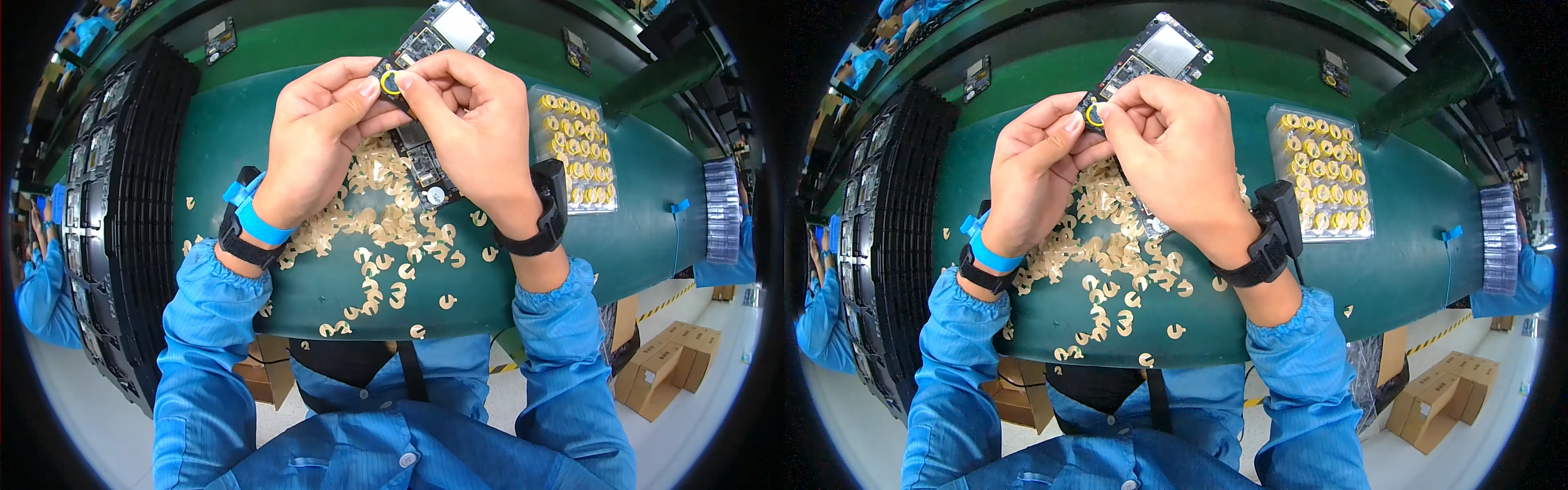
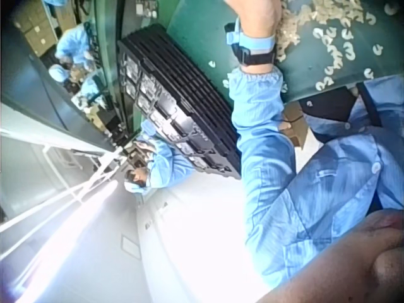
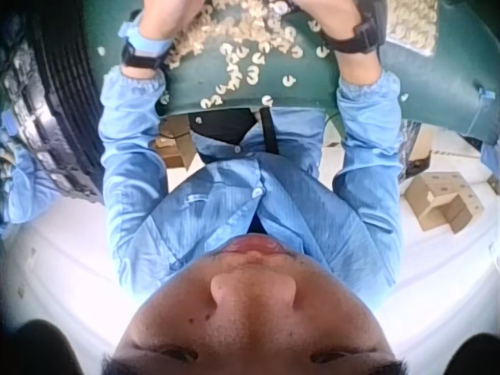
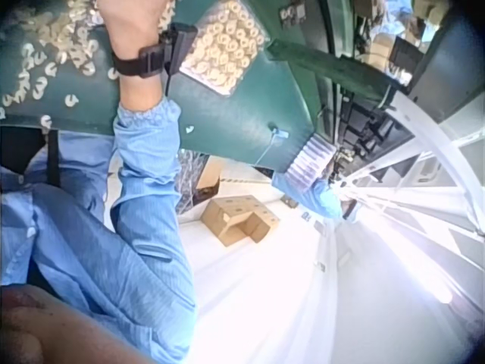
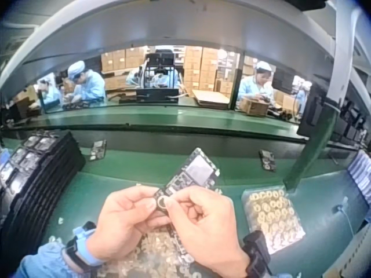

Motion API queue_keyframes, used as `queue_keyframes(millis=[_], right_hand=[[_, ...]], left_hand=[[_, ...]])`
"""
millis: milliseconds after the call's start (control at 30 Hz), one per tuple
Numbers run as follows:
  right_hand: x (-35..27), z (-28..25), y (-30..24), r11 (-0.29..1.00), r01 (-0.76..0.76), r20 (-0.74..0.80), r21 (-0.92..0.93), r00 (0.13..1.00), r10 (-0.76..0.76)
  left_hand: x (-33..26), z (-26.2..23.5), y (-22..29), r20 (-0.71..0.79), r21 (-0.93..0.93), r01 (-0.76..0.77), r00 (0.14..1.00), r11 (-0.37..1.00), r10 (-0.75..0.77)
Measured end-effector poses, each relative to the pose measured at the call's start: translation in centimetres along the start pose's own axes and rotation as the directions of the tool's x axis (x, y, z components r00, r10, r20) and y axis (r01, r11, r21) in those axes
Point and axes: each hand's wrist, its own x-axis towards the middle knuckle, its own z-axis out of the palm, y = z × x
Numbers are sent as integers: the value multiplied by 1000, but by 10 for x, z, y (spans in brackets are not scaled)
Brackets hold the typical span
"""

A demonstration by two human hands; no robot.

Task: The recorder is assembling electronic components, specifically attaching small yellow pieces to a circuit board.

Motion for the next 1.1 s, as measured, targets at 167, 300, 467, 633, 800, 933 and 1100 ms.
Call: queue_keyframes(millis=[167,300,467,633,800,933,1100], right_hand=[[1,-2,0,998,39,7,-46,999,-39],[1,-2,-6,993,69,29,-98,997,-67],[1,-2,-5,978,130,20,-161,991,-129],[-1,-1,0,986,124,13,-114,992,-123],[-1,1,-2,1000,19,-25,-21,999,-19],[-1,2,-3,1000,1,-54,-21,999,-3],[0,2,1,999,16,-54,-35,998,-18]], left_hand=[[-1,4,2,-24,20,-7,1000,1000,8],[-2,6,2,-58,101,-19,998,995,25],[-2,8,1,-75,149,-51,995,988,62],[-3,9,-1,-92,166,-76,991,983,92],[-1,7,-3,-100,158,-107,987,982,124],[-1,7,-3,-86,139,-110,989,984,122],[-1,7,-3,-72,151,-114,989,982,126]])
